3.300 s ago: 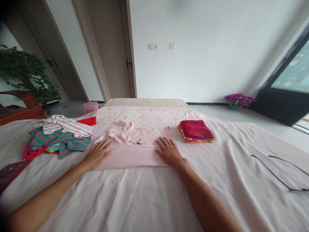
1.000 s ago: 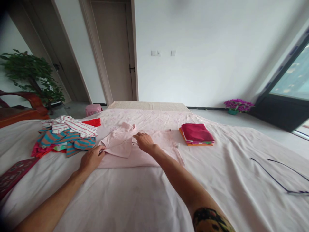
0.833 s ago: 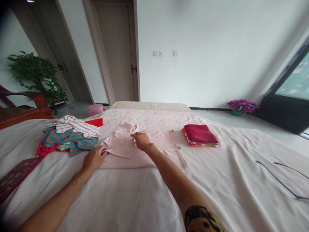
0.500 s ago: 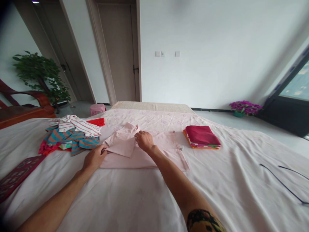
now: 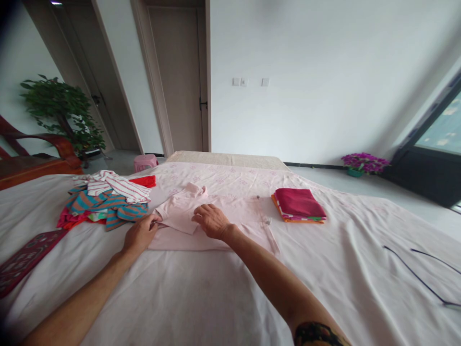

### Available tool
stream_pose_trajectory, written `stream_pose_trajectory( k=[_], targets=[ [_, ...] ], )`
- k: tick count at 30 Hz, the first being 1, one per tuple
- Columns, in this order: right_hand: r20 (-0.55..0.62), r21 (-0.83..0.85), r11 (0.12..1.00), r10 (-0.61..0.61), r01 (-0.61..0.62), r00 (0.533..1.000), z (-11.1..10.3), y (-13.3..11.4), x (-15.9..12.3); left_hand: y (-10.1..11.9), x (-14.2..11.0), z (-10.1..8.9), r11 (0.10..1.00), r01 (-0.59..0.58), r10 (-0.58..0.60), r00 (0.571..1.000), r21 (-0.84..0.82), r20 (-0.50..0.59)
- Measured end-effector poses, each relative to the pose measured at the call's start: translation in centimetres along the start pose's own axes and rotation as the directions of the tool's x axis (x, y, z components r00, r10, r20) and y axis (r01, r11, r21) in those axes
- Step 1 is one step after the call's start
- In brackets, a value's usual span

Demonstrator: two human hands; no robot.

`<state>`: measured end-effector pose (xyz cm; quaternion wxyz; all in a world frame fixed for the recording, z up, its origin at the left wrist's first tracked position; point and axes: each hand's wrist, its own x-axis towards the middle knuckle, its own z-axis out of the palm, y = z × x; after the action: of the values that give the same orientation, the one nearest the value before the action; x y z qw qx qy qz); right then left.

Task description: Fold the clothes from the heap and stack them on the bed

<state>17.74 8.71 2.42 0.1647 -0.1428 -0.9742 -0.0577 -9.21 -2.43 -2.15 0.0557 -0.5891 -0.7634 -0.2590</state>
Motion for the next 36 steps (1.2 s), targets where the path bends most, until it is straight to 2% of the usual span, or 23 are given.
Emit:
stream_pose_trajectory(
  k=[2,5,7,12,15,17,19,23,25,28,32,34,36],
  targets=[
    [0.020,-0.016,0.998,-0.056,0.056,0.998,0.3,-0.6,0.5,0.0,0.0,0.0,1.000,-0.005,0.005,1.000,-0.007,-0.002],
    [0.026,-0.012,1.000,0.008,-0.007,1.000,0.3,-1.2,1.1,0.0,0.0,-0.1,1.000,-0.014,0.014,1.000,-0.022,-0.002],
    [0.014,0.046,0.998,0.034,-0.035,0.999,-0.2,-1.5,1.0,0.0,0.0,-0.2,0.999,-0.024,0.024,1.000,-0.027,-0.008],
    [0.069,0.163,0.986,-0.058,0.046,0.996,-1.6,-2.1,0.0,-0.1,0.0,-0.3,0.998,-0.040,0.040,0.999,-0.041,-0.001],
    [0.079,0.124,0.991,0.040,-0.049,0.996,-1.5,-2.1,-0.3,-0.1,-0.1,-0.4,0.998,-0.042,0.042,0.999,-0.048,0.013],
    [0.018,0.102,0.986,0.133,-0.134,0.991,-1.2,-2.0,-0.3,0.0,-0.1,-0.6,0.998,-0.048,0.048,0.999,-0.027,0.009],
    [-0.030,0.096,0.983,0.159,-0.155,0.987,-0.7,-1.9,-0.3,0.1,-0.2,-0.7,0.998,-0.058,0.058,0.998,0.019,0.005],
    [0.061,0.080,0.982,0.168,-0.172,0.984,-0.2,-1.5,-0.4,0.3,-0.2,-0.7,0.989,-0.069,0.068,0.998,0.134,0.012],
    [0.110,0.069,0.968,0.234,-0.242,0.966,-0.2,-1.2,-0.6,0.4,-0.2,-0.8,0.980,-0.074,0.073,0.997,0.184,0.010],
    [0.099,0.052,0.927,0.366,-0.372,0.925,-0.7,-0.4,-1.0,0.7,-0.3,-0.8,0.964,-0.079,0.085,0.996,0.255,-0.013],
    [0.072,-0.019,0.831,0.555,-0.556,0.829,-1.7,1.3,-2.4,1.1,-0.5,-0.8,0.943,-0.068,0.089,0.995,0.325,-0.051],
    [0.088,-0.052,0.794,0.608,-0.606,0.789,-2.1,2.2,-3.5,1.2,-0.6,-0.8,0.932,-0.078,0.099,0.994,0.353,-0.041],
    [0.121,-0.062,0.781,0.624,-0.621,0.772,-2.3,2.9,-4.8,1.2,-0.6,-0.8,0.921,-0.084,0.103,0.994,0.381,-0.030]
  ],
)
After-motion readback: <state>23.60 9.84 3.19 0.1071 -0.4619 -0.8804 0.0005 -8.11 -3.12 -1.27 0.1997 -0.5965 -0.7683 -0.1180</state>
